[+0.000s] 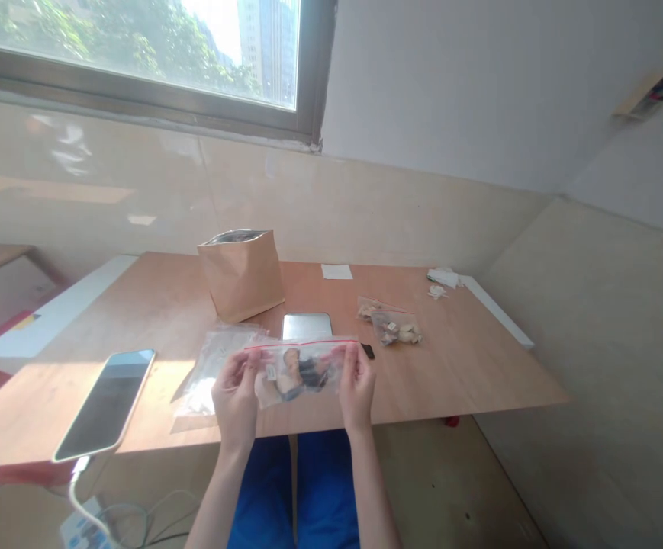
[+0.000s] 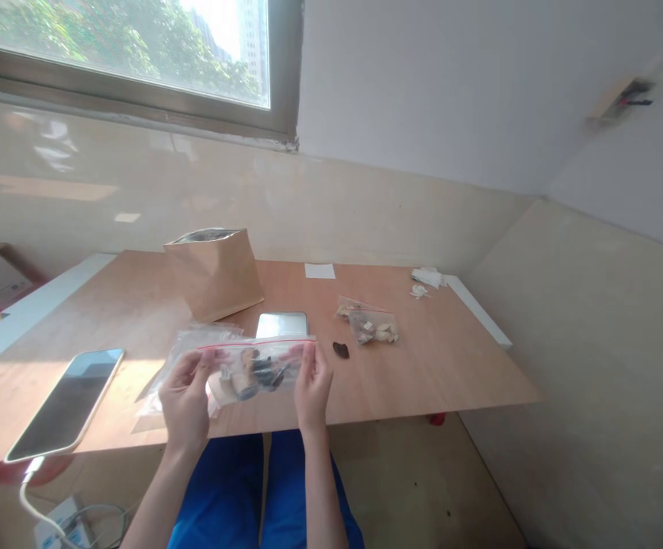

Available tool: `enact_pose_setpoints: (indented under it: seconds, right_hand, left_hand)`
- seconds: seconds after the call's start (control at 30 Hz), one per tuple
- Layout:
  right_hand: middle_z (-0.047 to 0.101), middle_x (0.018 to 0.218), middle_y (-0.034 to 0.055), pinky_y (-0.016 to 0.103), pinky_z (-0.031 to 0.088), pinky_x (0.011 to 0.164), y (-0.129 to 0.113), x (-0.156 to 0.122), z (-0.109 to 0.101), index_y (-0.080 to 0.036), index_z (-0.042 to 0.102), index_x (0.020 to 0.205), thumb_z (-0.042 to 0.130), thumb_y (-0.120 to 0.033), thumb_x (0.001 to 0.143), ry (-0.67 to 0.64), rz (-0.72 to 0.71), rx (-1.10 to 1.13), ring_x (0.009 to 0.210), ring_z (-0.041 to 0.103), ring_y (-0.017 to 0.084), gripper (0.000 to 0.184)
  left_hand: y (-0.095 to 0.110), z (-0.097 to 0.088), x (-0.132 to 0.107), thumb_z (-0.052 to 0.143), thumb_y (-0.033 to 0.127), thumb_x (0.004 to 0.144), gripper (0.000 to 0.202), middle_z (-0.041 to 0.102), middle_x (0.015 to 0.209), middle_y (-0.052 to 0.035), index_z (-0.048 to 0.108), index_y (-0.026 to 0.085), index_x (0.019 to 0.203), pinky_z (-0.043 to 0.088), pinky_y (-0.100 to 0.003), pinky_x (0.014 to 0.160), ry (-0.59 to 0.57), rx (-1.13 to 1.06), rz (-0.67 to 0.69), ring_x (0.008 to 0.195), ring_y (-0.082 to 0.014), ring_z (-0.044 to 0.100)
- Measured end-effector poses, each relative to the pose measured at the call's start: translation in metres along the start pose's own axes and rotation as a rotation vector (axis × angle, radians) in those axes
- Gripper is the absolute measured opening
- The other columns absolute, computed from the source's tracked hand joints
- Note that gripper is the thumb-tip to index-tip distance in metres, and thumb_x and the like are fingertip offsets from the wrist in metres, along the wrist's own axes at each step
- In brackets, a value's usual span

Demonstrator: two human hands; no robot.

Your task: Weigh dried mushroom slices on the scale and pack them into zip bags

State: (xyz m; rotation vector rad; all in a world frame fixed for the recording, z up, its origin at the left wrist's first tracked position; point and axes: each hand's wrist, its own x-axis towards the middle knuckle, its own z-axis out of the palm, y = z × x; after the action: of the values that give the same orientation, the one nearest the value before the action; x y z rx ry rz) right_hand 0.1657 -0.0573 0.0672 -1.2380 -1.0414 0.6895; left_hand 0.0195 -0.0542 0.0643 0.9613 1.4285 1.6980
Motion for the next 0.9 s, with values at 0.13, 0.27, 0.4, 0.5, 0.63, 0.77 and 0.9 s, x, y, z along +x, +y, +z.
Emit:
enact_pose_setpoints:
  seconds: [0.13, 0.27, 0.4, 0.5, 0.63, 0.77, 0.9]
  right_hand:
    - [0.068, 0.068, 0.0042, 0.026, 0.049, 0.065, -0.002, 0.0, -0.003, -0.018, 0.058, 0.074, 0.041, -0.047, 0.089, -0.036, -0.024, 0.006, 0.066, 0.065, 0.017, 0.037]
    - [0.067, 0.065, 0.0027, 0.026, 0.048, 0.059, -0.004, 0.002, -0.004, -0.018, 0.057, 0.079, 0.047, -0.047, 0.086, 0.03, 0.002, 0.023, 0.058, 0.061, 0.015, 0.032]
    - [0.066, 0.067, 0.0041, 0.026, 0.048, 0.058, -0.005, 0.003, -0.002, -0.018, 0.056, 0.076, 0.04, -0.049, 0.088, 0.037, 0.007, 0.016, 0.06, 0.061, 0.015, 0.037]
    - [0.065, 0.068, 0.0036, 0.025, 0.047, 0.058, -0.006, 0.001, -0.001, -0.018, 0.055, 0.076, 0.038, -0.049, 0.089, 0.039, -0.009, 0.007, 0.058, 0.06, 0.014, 0.037]
    - [0.065, 0.07, 0.0029, 0.024, 0.045, 0.061, -0.01, -0.001, -0.002, -0.018, 0.056, 0.075, 0.041, -0.046, 0.089, 0.086, -0.071, -0.025, 0.059, 0.057, 0.013, 0.035]
    - [0.065, 0.071, 0.0032, 0.025, 0.044, 0.064, -0.011, 0.0, -0.003, -0.018, 0.056, 0.072, 0.041, -0.043, 0.089, 0.089, -0.088, -0.023, 0.062, 0.056, 0.013, 0.034]
    - [0.064, 0.068, 0.0024, 0.025, 0.045, 0.064, -0.01, 0.001, -0.001, -0.018, 0.056, 0.069, 0.041, -0.047, 0.088, 0.088, -0.048, 0.037, 0.064, 0.058, 0.014, 0.038]
  left_hand:
    - [0.001, -0.004, 0.003, 0.061, 0.044, 0.075, 0.027, 0.066, 0.072, -0.0011, 0.064, 0.017, 0.078, 0.048, -0.024, 0.069, -0.007, -0.022, -0.003, 0.07, -0.014, 0.061]
    - [-0.002, -0.004, 0.002, 0.06, 0.045, 0.075, 0.029, 0.068, 0.073, -0.0025, 0.065, 0.017, 0.079, 0.049, -0.025, 0.069, -0.044, -0.039, -0.054, 0.07, -0.0149, 0.062]
    - [-0.003, -0.002, 0.0, 0.057, 0.047, 0.077, 0.032, 0.068, 0.071, -0.0033, 0.066, 0.016, 0.079, 0.05, -0.027, 0.069, -0.066, -0.084, -0.075, 0.069, -0.0161, 0.063]
    - [0.001, 0.0, -0.003, 0.058, 0.046, 0.077, 0.031, 0.068, 0.073, -0.0027, 0.065, 0.017, 0.08, 0.05, -0.026, 0.07, -0.026, -0.057, -0.038, 0.072, -0.0158, 0.063]
    - [0.009, -0.001, -0.006, 0.057, 0.044, 0.078, 0.028, 0.068, 0.075, -0.002, 0.065, 0.017, 0.079, 0.048, -0.026, 0.073, 0.056, 0.047, 0.059, 0.074, -0.0147, 0.063]
    - [0.015, -0.002, -0.007, 0.057, 0.042, 0.079, 0.027, 0.068, 0.072, -0.0019, 0.064, 0.017, 0.077, 0.049, -0.025, 0.07, 0.08, 0.071, 0.119, 0.071, -0.0142, 0.063]
    - [0.016, 0.003, -0.009, 0.055, 0.045, 0.079, 0.029, 0.066, 0.068, -0.0009, 0.061, 0.017, 0.075, 0.05, -0.025, 0.066, 0.056, 0.01, 0.078, 0.067, -0.0134, 0.063]
